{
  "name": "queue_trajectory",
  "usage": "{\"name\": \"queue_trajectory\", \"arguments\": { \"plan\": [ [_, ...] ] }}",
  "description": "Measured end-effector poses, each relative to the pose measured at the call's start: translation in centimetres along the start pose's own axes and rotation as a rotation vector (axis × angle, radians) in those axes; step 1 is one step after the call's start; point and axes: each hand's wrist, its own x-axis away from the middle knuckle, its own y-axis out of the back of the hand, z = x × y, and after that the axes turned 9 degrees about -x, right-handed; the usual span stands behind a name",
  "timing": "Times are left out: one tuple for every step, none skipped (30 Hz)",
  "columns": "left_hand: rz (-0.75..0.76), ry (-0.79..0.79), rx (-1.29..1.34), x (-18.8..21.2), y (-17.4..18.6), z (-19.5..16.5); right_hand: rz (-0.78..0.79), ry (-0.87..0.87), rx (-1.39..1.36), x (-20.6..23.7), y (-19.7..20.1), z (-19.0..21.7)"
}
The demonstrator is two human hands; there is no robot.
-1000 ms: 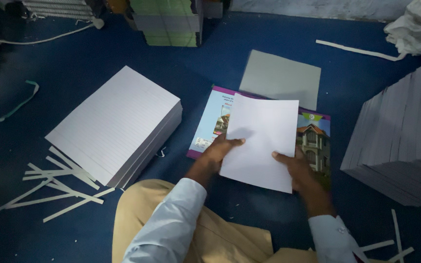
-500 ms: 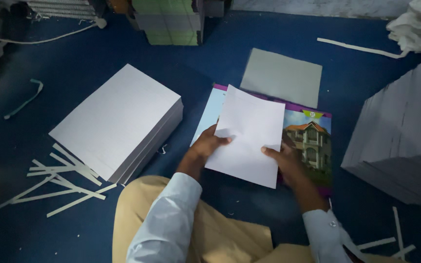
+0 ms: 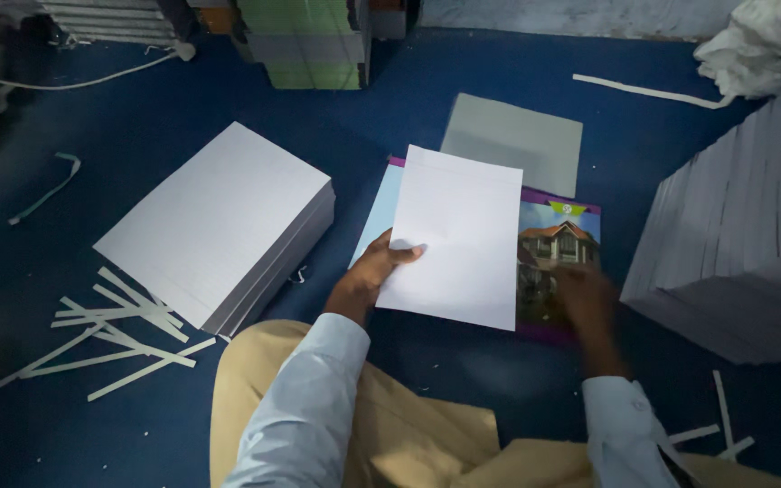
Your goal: The person sits on the floor and assembles books by inserting a white cover sheet into a printed booklet, then placing the completed unit onto a growing stack. The person repeats this process with multiple booklets and cover sheets.
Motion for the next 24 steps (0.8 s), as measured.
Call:
{"name": "queue_trajectory", "arguments": {
  "plan": [
    [-0.003,-0.001,-0.01,0.1,0.0,0.0,-0.019,-0.007,0.14,-0.5,0.2,-0.7],
    [-0.005,-0.001,-0.019,0.1,0.0,0.1,-0.038,-0.015,0.28,-0.9,0.4,-1.1],
    [0.026,-0.041,0.0,0.0,0.0,0.2,-0.056,-0.022,0.42,-0.9,0.6,-1.3],
    [0.056,-0.082,0.018,-0.1,-0.1,0.3,-0.051,-0.094,0.457,-0.7,0.8,-1.1],
    [0.086,-0.123,0.036,-0.2,0.0,0.4,-0.045,-0.165,0.494,-0.2,0.8,-0.8],
    [0.079,-0.122,0.01,-0.3,-0.1,0.6,-0.04,-0.236,0.531,0.5,1.1,-0.2],
    [0.072,-0.121,-0.016,-0.3,-0.1,0.8,-0.048,-0.242,0.499,1.4,1.7,0.3],
    [0.062,-0.119,-0.042,-0.4,-0.1,1.0,-0.055,-0.246,0.467,2.2,2.3,0.9],
    [0.073,-0.138,-0.016,-0.5,0.0,1.1,-0.062,-0.251,0.435,3.1,2.6,1.7],
    [0.086,-0.157,0.01,-0.7,-0.1,1.2,-0.056,-0.292,0.394,3.7,2.7,2.5],
    [0.1,-0.176,0.037,-0.9,-0.2,1.4,-0.05,-0.333,0.354,4.1,2.8,3.0],
    [0.076,-0.142,0.015,-1.0,-0.3,1.5,-0.045,-0.374,0.312,4.4,2.9,3.4],
    [0.052,-0.107,-0.007,-1.1,-0.4,1.6,-0.069,-0.345,0.335,4.7,3.1,3.5],
    [0.028,-0.071,-0.029,-1.2,-0.4,1.7,-0.092,-0.317,0.358,4.8,3.2,3.4],
    [0.061,-0.112,-0.004,-1.3,-0.3,1.7,-0.115,-0.287,0.381,4.7,3.3,3.1],
    [0.094,-0.153,0.023,-1.3,-0.3,1.8,-0.137,-0.286,0.34,4.3,3.4,2.8],
    [0.126,-0.193,0.049,-1.3,-0.2,1.8,-0.158,-0.285,0.299,3.8,3.4,2.6],
    [0.113,-0.186,0.045,-1.4,-0.2,1.8,-0.179,-0.283,0.259,3.2,3.6,2.2],
    [0.1,-0.179,0.041,-1.4,-0.2,1.9,-0.18,-0.261,0.24,2.6,4.0,1.8],
    [0.087,-0.172,0.037,-1.4,-0.3,1.9,-0.18,-0.239,0.221,2.0,4.4,1.4],
    [0.068,-0.134,0.029,-1.5,-0.2,1.9,-0.182,-0.216,0.201,1.5,4.8,1.2],
    [0.051,-0.095,0.02,-1.6,-0.3,1.9,-0.108,-0.18,0.272,1.1,5.1,1.2],
    [0.033,-0.055,0.012,-1.7,-0.4,1.9,-0.033,-0.144,0.345,0.8,5.5,1.2],
    [0.057,-0.076,0.046,-1.8,-0.6,2.0,0.041,-0.107,0.418,0.7,5.9,1.4]
  ]
}}
